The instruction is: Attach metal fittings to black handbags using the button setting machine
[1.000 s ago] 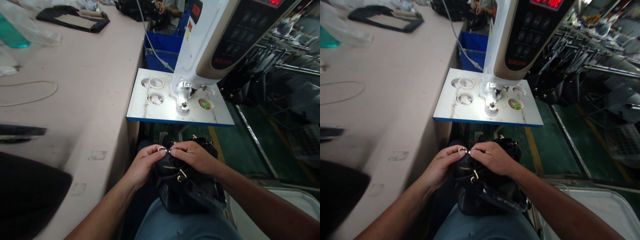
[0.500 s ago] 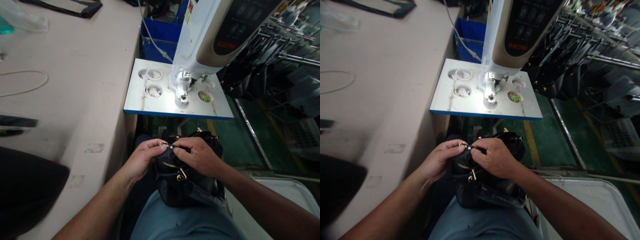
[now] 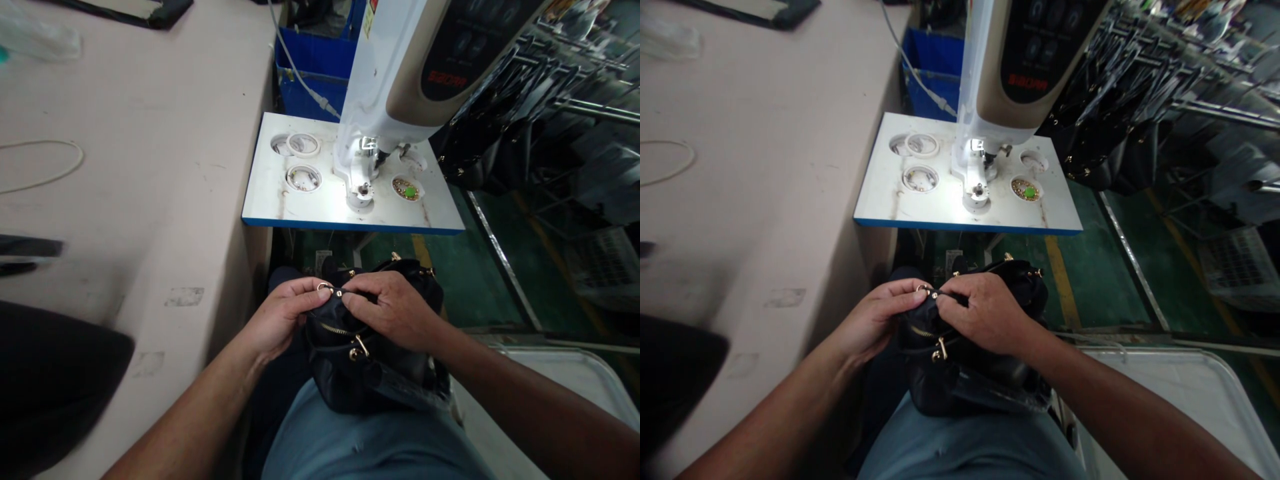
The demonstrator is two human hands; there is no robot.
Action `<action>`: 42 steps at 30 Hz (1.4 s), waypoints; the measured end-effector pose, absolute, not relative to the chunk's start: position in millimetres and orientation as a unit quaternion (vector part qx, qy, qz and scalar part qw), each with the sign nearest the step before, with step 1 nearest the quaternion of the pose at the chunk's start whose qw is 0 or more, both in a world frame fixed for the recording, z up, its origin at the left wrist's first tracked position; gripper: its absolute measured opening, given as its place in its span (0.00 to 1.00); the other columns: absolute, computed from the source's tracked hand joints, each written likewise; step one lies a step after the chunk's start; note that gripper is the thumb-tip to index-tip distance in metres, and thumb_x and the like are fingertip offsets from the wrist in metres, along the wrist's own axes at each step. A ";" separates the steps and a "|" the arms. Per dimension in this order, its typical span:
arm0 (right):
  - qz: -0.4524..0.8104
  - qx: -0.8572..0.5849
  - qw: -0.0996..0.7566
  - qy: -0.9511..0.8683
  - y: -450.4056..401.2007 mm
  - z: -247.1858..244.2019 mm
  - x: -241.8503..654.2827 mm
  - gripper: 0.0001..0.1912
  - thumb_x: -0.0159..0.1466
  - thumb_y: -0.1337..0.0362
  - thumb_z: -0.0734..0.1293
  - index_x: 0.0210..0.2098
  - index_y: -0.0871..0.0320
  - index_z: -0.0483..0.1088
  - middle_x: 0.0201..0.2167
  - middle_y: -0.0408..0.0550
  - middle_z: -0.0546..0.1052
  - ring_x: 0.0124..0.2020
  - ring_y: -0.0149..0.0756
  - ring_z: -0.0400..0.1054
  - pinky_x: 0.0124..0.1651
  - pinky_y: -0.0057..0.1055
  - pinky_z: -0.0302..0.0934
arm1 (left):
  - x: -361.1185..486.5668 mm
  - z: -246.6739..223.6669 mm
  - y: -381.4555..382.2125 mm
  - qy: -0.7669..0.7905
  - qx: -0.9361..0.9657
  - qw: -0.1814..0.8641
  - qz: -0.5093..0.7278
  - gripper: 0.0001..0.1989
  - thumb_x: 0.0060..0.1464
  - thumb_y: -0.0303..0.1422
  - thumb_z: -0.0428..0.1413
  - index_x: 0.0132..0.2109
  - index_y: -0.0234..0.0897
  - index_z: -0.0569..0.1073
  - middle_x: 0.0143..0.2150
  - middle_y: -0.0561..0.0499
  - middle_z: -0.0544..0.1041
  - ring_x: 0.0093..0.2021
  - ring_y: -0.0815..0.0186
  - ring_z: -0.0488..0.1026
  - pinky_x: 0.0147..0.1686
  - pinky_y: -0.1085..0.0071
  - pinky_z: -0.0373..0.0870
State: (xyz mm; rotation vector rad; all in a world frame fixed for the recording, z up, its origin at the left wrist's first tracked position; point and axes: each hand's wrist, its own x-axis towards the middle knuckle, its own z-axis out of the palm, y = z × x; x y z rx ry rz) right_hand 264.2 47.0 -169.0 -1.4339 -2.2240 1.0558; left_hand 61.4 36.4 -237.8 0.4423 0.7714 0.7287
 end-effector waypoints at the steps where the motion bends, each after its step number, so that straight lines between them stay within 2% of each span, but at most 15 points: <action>1: 0.374 -0.500 0.147 -0.767 47.6 -168.3 264.0 0.13 0.70 0.61 0.64 0.34 0.59 0.79 0.29 0.40 0.79 0.32 0.29 0.71 0.37 0.29 0.58 | 61.4 -237.1 36.0 0.362 0.214 0.838 0.347 0.15 0.49 0.36 0.71 0.40 0.32 0.80 0.33 0.50 0.79 0.30 0.71 0.76 0.31 0.78 0.71; 4: 0.392 -0.498 0.145 -0.759 49.6 -165.0 262.9 0.15 0.71 0.59 0.65 0.33 0.58 0.79 0.28 0.38 0.79 0.32 0.28 0.71 0.37 0.28 0.59 | 61.0 -234.9 34.4 0.347 0.232 0.834 0.362 0.13 0.51 0.35 0.70 0.39 0.33 0.79 0.32 0.52 0.78 0.30 0.72 0.75 0.31 0.79 0.69; 8: 0.389 -0.486 0.138 -0.770 50.5 -161.6 262.6 0.13 0.70 0.62 0.65 0.31 0.58 0.78 0.25 0.37 0.76 0.29 0.27 0.69 0.35 0.27 0.57 | 60.1 -232.0 32.4 0.337 0.262 0.823 0.374 0.12 0.52 0.37 0.69 0.38 0.33 0.79 0.31 0.53 0.76 0.29 0.73 0.72 0.30 0.78 0.67; 14: 0.397 -0.465 0.161 -0.775 45.2 -160.5 265.1 0.09 0.67 0.66 0.66 0.34 0.58 0.79 0.28 0.40 0.78 0.31 0.29 0.71 0.36 0.27 0.60 | 59.4 -228.3 30.4 0.338 0.324 0.793 0.391 0.14 0.50 0.39 0.70 0.35 0.33 0.78 0.30 0.53 0.73 0.28 0.72 0.68 0.29 0.77 0.65; 32: 0.386 -0.465 0.160 -0.781 45.5 -155.9 264.4 0.09 0.64 0.70 0.65 0.35 0.58 0.80 0.30 0.41 0.80 0.32 0.30 0.72 0.37 0.28 0.61 | 58.6 -227.0 30.1 0.326 0.364 0.763 0.422 0.11 0.50 0.37 0.69 0.34 0.34 0.80 0.32 0.52 0.73 0.31 0.70 0.69 0.31 0.76 0.65; 39: 0.402 -0.408 0.218 -0.790 47.1 -151.8 272.8 0.08 0.65 0.68 0.68 0.41 0.57 0.80 0.36 0.45 0.81 0.38 0.33 0.74 0.44 0.31 0.66 | 55.2 -219.5 30.6 0.341 0.435 0.693 0.462 0.10 0.49 0.37 0.70 0.33 0.35 0.80 0.39 0.50 0.71 0.37 0.68 0.69 0.37 0.74 0.67; 42: 0.370 -0.384 0.272 -0.801 44.6 -156.4 278.7 0.10 0.67 0.69 0.67 0.45 0.56 0.80 0.39 0.46 0.82 0.41 0.34 0.75 0.47 0.32 0.68 | 56.5 -210.3 28.2 0.404 0.433 0.665 0.456 0.17 0.48 0.40 0.71 0.42 0.39 0.79 0.42 0.50 0.74 0.41 0.65 0.71 0.40 0.73 0.69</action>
